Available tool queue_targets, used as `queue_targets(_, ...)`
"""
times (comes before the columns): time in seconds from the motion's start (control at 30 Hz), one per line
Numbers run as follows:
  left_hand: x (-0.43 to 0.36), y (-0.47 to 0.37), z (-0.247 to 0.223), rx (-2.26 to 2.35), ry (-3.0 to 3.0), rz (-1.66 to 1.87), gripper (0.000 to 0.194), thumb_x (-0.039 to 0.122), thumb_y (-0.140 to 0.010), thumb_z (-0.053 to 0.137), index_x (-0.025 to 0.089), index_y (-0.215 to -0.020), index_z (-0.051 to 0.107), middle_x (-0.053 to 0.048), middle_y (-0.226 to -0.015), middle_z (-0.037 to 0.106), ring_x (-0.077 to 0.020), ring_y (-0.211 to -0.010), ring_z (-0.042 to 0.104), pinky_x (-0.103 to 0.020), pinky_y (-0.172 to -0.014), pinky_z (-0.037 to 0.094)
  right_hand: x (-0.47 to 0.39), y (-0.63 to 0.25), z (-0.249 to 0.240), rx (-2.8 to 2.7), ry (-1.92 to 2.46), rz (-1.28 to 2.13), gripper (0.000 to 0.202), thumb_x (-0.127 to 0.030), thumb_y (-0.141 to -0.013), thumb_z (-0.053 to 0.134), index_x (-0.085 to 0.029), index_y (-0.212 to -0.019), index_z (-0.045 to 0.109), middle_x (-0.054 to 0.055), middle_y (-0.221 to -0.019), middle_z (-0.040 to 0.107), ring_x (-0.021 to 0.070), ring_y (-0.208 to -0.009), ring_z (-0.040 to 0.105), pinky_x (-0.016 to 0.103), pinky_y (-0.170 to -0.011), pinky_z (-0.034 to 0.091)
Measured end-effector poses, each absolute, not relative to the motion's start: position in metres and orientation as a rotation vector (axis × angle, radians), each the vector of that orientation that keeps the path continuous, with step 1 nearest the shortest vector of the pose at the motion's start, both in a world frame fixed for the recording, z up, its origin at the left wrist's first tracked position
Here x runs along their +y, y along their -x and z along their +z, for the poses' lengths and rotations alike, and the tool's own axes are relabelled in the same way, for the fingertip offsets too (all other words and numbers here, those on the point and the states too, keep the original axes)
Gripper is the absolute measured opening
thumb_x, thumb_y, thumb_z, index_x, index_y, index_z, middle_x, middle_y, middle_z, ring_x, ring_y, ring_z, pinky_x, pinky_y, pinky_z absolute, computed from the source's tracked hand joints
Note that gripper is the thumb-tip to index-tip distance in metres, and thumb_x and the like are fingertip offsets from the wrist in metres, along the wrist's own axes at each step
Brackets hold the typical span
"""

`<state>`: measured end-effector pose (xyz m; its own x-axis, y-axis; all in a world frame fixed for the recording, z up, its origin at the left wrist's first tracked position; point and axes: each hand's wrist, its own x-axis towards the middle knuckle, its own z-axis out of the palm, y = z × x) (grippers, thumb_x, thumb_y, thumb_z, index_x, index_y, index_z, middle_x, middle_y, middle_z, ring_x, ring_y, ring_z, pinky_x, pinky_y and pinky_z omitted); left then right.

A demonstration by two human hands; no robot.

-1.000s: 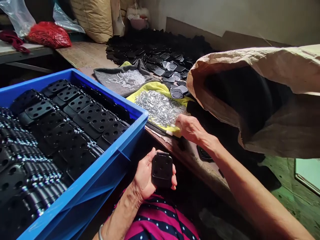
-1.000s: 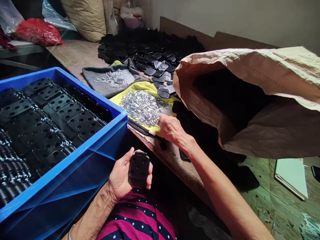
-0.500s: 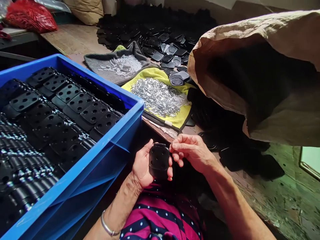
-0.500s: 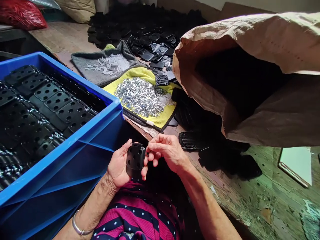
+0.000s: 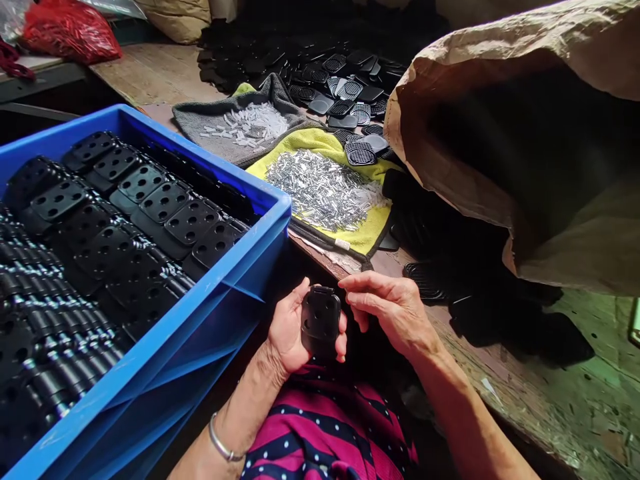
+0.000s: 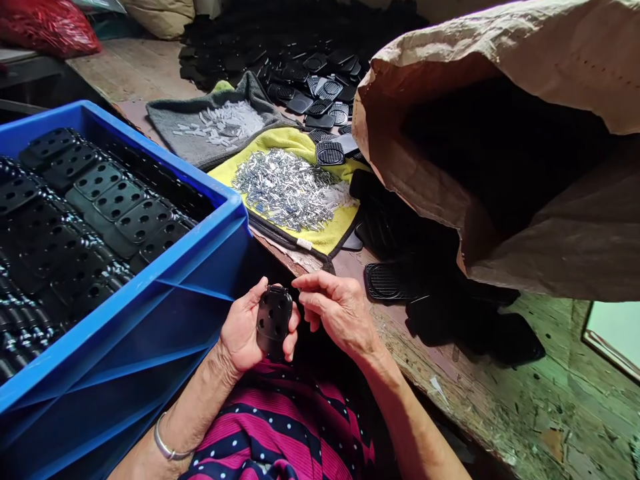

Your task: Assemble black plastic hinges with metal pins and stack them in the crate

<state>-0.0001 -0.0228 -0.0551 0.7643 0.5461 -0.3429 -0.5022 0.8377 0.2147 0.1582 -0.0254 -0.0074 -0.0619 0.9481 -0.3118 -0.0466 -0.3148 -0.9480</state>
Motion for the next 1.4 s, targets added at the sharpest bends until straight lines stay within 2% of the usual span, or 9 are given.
queue_targets(0.2, -0.025, -0.002, -0.057, 0.391, -0.128, 0.641, 0.058, 0.051, -0.089, 0.025, 0.01, -0.081, 0.064, -0.014, -0.072, 0.068, -0.026, -0.056, 0.066, -0.039, -0.05, 0.051, -0.032, -0.149, -0.011, -0.873, 1.409, 1.339, 0.012, -0.021, -0.062, 0.073, -0.013, -0.065, 0.065, 0.0, -0.049, 0.06, 0.0068, -0.035, 0.047, 0.016, -0.031, 0.033)
queue_targets(0.43, -0.029, -0.005, -0.054, 0.445, -0.058, 0.83, 0.038, 0.038, -0.091, 0.036, 0.015, -0.078, 0.064, -0.004, -0.066, 0.067, -0.0192, -0.061, 0.066, -0.034, -0.063, 0.053, -0.047, -0.126, -0.015, -0.668, 1.244, 1.274, 0.01, -0.018, -0.067, 0.07, -0.016, -0.066, 0.06, -0.005, -0.045, 0.056, 0.0112, -0.027, 0.047, 0.021, -0.025, 0.034)
queue_targets(0.57, -0.03, -0.006, -0.053, 0.494, -0.097, 0.895, 0.038, 0.038, -0.09, 0.04, 0.013, -0.072, 0.062, -0.004, -0.066, 0.066, -0.0171, -0.064, 0.065, -0.031, -0.067, 0.052, -0.053, -0.12, -0.022, -0.633, 1.299, 1.182, 0.012, -0.02, -0.066, 0.073, -0.016, -0.065, 0.061, -0.005, -0.05, 0.055, 0.0101, -0.028, 0.046, 0.021, -0.023, 0.034)
queue_targets(0.77, -0.032, -0.006, -0.054, 0.52, -0.147, 0.902, 0.034, 0.039, -0.086, 0.047, 0.013, -0.068, 0.059, -0.003, -0.066, 0.064, -0.0152, -0.061, 0.062, -0.029, -0.066, 0.05, -0.057, -0.113, -0.026, -0.66, 1.334, 1.056, 0.014, -0.021, -0.063, 0.075, -0.015, -0.062, 0.063, -0.001, -0.07, 0.061, 0.0059, -0.032, 0.045, 0.02, -0.023, 0.034)
queue_targets(0.87, -0.032, -0.006, -0.054, 0.519, -0.147, 0.921, 0.033, 0.039, -0.085, 0.049, 0.013, -0.067, 0.059, -0.002, -0.065, 0.062, -0.0133, -0.057, 0.059, -0.026, -0.06, 0.048, -0.059, -0.109, -0.025, -0.702, 1.371, 0.979, 0.012, -0.021, -0.065, 0.074, -0.015, -0.062, 0.063, 0.0, -0.071, 0.06, 0.0057, -0.037, 0.046, 0.02, -0.029, 0.036)
queue_targets(1.0, -0.032, -0.007, -0.054, 0.536, -0.139, 0.976, 0.033, 0.038, -0.083, 0.051, 0.013, -0.063, 0.057, -0.001, -0.059, 0.057, -0.0117, -0.054, 0.054, -0.023, -0.053, 0.043, -0.06, -0.108, -0.026, -0.803, 1.389, 0.861, 0.01, -0.018, -0.067, 0.072, -0.015, -0.062, 0.064, 0.001, -0.069, 0.061, 0.0111, -0.054, 0.055, 0.024, -0.046, 0.046)
queue_targets(1.17, -0.034, -0.009, -0.057, 0.571, -0.194, 1.039, 0.032, 0.042, -0.076, 0.059, 0.013, -0.061, 0.058, -0.001, -0.06, 0.057, -0.0107, -0.056, 0.051, -0.023, -0.058, 0.044, -0.062, -0.105, -0.026, -0.913, 1.393, 0.754, 0.009, -0.018, -0.071, 0.07, -0.017, -0.063, 0.065, 0.002, -0.071, 0.061, 0.0144, -0.063, 0.06, 0.028, -0.056, 0.05)
queue_targets(1.3, -0.037, -0.006, -0.061, 0.602, -0.306, 1.093, 0.036, 0.047, -0.075, 0.06, 0.013, -0.064, 0.061, -0.003, -0.065, 0.061, -0.012, -0.059, 0.053, -0.024, -0.059, 0.044, -0.065, -0.102, -0.025, -1.064, 1.393, 0.54, 0.005, -0.016, -0.072, 0.068, -0.018, -0.068, 0.066, 0.003, -0.075, 0.064, 0.0132, -0.061, 0.06, 0.026, -0.053, 0.05)
queue_targets(1.4, -0.037, -0.003, -0.064, 0.586, -0.359, 1.1, 0.037, 0.048, -0.075, 0.059, 0.012, -0.064, 0.062, -0.003, -0.065, 0.06, -0.0121, -0.059, 0.054, -0.022, -0.056, 0.043, -0.063, -0.107, -0.024, -1.067, 1.39, 0.698, 0.006, -0.017, -0.071, 0.068, -0.018, -0.066, 0.065, 0.002, -0.073, 0.063, 0.0097, -0.05, 0.055, 0.022, -0.042, 0.045)
